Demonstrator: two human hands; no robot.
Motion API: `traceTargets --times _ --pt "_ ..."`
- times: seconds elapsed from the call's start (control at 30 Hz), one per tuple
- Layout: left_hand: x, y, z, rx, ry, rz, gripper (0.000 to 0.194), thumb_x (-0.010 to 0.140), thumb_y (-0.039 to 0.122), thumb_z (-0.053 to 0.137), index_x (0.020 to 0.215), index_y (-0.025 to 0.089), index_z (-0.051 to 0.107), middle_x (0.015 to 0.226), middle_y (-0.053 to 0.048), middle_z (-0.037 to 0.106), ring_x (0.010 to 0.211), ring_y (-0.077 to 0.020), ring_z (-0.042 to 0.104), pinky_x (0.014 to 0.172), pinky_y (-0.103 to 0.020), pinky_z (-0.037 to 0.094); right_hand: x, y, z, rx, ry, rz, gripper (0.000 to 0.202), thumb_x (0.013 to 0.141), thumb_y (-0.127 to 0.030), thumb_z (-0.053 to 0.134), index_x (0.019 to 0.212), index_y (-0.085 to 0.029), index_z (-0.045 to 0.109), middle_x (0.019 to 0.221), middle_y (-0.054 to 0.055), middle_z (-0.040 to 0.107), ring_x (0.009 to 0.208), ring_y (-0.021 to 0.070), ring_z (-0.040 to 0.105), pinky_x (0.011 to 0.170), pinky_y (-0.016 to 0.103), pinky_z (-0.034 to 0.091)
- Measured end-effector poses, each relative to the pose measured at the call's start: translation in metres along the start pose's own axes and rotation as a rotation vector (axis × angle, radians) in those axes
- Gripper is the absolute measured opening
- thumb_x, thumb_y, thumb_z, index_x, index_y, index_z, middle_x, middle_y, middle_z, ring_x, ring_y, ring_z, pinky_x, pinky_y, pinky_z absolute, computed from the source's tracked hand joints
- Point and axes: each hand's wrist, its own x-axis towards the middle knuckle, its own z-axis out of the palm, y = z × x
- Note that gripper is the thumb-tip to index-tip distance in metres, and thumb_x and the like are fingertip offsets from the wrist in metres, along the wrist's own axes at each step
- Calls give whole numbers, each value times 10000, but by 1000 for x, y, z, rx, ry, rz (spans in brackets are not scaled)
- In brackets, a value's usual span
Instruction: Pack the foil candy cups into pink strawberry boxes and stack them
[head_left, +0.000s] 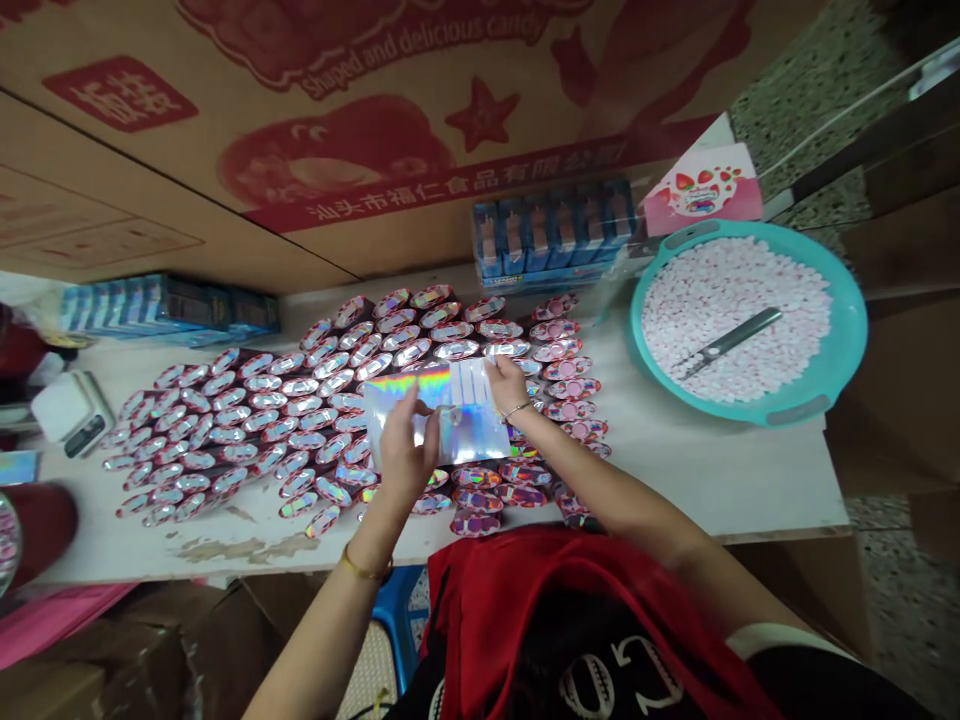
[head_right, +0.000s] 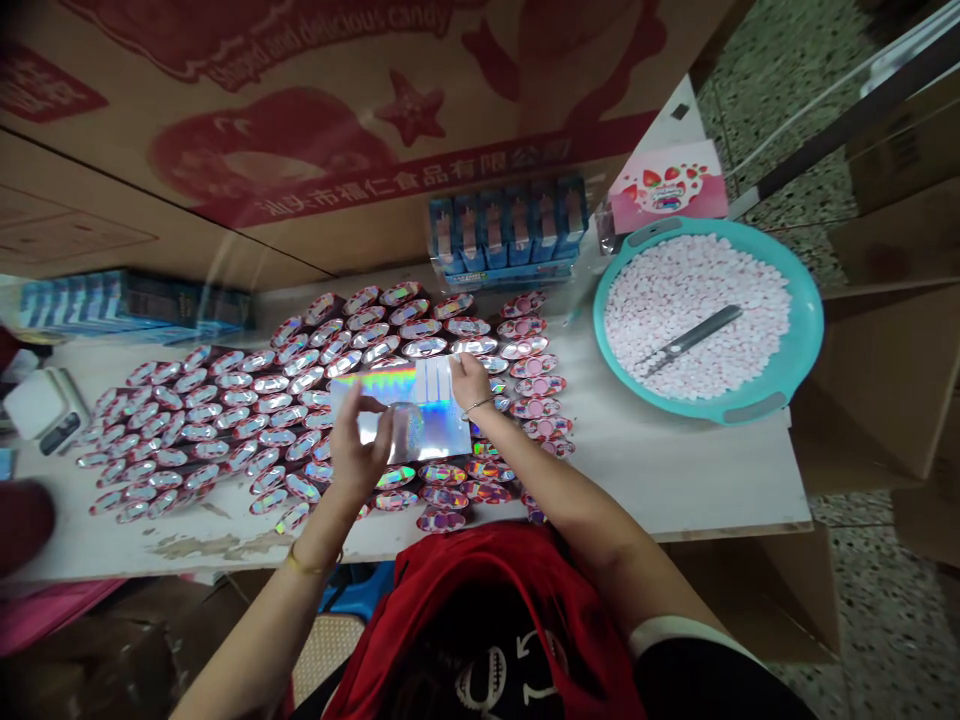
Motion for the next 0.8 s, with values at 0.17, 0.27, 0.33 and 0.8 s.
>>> traceTargets --times 0.17,0.27,0.33,0.8 --pt "24 35 -3 -511 232 -386 721 828 285 709 1452 294 349 836 21 512 766 -114 538 746 -251 502 -26 -29 -26 -26 59 -256 423 866 -598 560 1047 -221 622 1099 85 639 1073 234 560 957 375 443" --pt "39 47 21 -684 228 -470 688 786 279 752 1392 284 426 812 27 514 735 -98 526 696 -215 475 -45 -47 -53 69 -13 -258 608 920 -723 362 1067 -211 653 1113 104 663 1077 249 591 990 415 445" --pt "45 53 41 -711 205 -510 673 772 288 762 1372 274 457 808 26 519 708 -92 521 657 -204 457 -55 -54 -71 152 -95 -178 670 880 -783 369 1067 -208 659 1038 95 680 997 249 623 922 399 484" --pt "87 60 171 -626 42 -616 675 801 236 641 1422 212 378 794 25 572 643 -103 556 601 -223 461 18 -38 -152 -456 285 -379 247 896 -326 575 672 -223 596 721 24 578 760 207 535 771 352 415"
